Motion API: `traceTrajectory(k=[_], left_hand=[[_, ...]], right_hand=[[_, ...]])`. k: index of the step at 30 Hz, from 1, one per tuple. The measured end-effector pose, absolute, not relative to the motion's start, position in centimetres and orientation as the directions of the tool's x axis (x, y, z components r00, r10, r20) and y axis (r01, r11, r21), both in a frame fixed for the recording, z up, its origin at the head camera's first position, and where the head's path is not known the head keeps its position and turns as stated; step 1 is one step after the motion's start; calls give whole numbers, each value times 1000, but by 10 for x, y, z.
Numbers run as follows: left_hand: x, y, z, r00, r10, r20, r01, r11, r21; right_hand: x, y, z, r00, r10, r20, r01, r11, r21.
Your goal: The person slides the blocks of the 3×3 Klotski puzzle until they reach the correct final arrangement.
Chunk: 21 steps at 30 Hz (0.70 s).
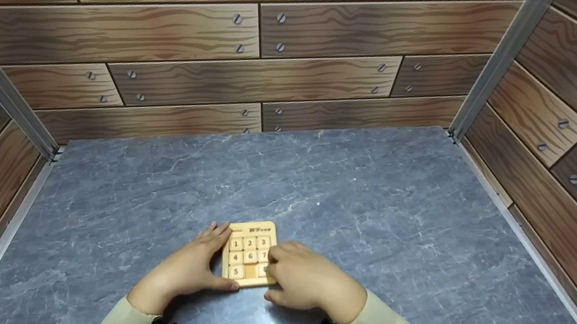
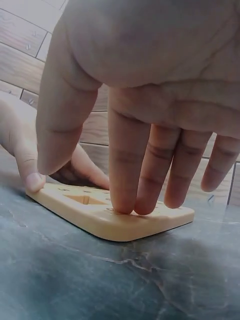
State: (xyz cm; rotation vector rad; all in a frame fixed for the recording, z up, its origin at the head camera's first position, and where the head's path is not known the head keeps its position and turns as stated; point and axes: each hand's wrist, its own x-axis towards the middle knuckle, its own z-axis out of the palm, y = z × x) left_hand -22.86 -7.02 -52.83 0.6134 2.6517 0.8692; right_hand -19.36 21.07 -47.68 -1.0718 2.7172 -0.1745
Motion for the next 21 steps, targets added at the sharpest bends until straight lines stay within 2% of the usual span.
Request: traceTrajectory(k=[14, 21], left_hand=[[-229, -70, -529, -875, 467, -126, 301, 730, 614], [-229, -70, -528, -873, 468, -137, 292, 726, 623]], right_hand=[[-194, 204, -486, -658, -731, -179, -699, 682, -216], [-200, 207, -486, -715, -685, -143, -649, 725, -230]])
